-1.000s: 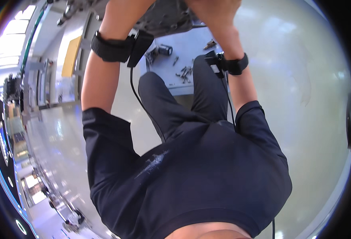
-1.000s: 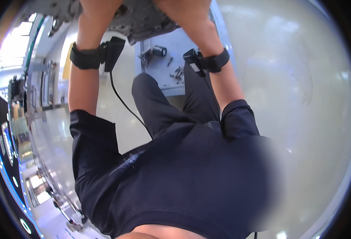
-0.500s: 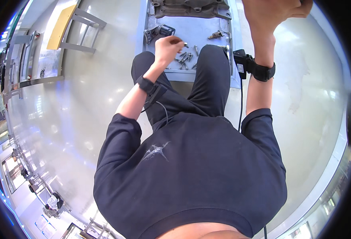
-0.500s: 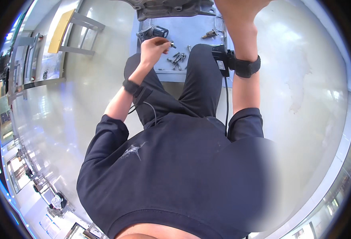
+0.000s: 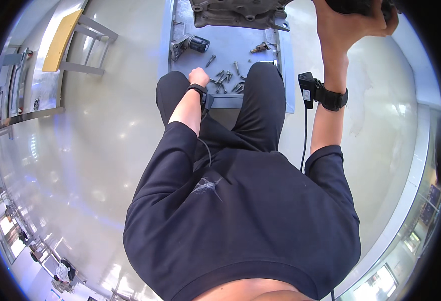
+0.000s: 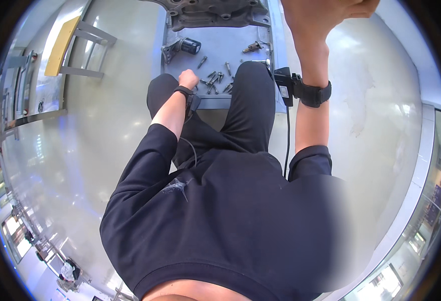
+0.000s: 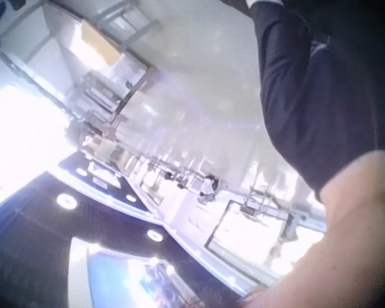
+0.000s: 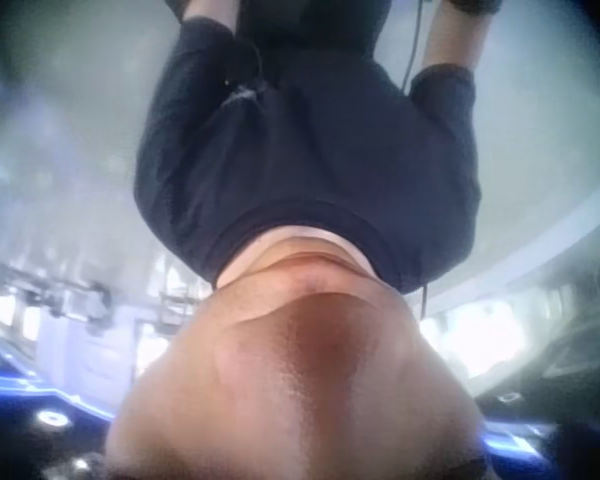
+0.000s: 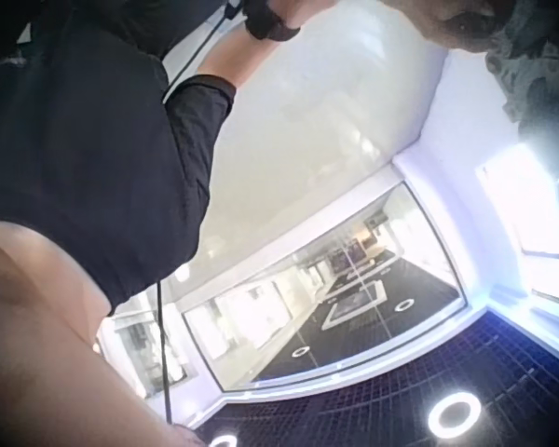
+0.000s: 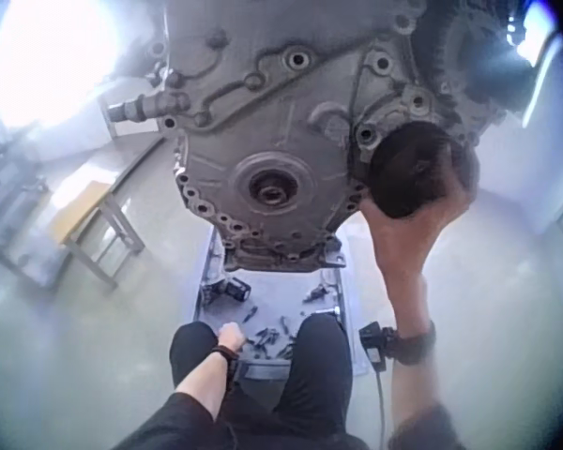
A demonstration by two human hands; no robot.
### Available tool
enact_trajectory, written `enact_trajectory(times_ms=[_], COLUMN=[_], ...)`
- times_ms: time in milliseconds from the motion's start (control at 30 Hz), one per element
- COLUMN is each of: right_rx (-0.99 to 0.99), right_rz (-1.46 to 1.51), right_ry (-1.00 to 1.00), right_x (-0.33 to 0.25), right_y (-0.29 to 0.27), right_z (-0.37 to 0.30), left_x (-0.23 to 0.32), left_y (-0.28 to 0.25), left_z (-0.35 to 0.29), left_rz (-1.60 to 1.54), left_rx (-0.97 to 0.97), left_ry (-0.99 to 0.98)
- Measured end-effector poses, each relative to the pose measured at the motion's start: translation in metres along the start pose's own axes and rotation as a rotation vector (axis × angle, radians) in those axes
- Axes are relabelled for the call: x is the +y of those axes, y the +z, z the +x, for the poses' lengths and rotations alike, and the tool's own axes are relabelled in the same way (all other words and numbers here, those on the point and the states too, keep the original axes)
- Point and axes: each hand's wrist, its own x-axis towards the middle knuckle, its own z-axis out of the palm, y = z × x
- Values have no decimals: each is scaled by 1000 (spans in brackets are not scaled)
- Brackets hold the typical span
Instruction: Replacing a pulley on an engine block.
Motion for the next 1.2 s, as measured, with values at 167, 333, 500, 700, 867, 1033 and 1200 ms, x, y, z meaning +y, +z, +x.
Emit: enact_trajectory(times_ms=[167,333,500,700,867,1033,1200], right_rx=[-50,-28,-66,-26,-53,-119,-42], right_rz=[1,70,6,54,-61,-88,-43], right_ry=[115,181,98,-36,-65,30,-56], right_x=[4,6,5,0,6,-8,8], right_y=[1,7,0,4,-3,-4,0], right_z=[-4,-6,-4,3,2,5,1], left_x=[11,54,101,99,87,78,94], left_y=[-7,15,43,64,59,54,52], left_z=[-5,-21,-43,-35,-26,-34,-50], left_rz=[62,58,50,60,44,72,243], left_rx=[-29,41,-1,-38,-105,-29,-36], left_ry=[37,541,671,630,616,679,981])
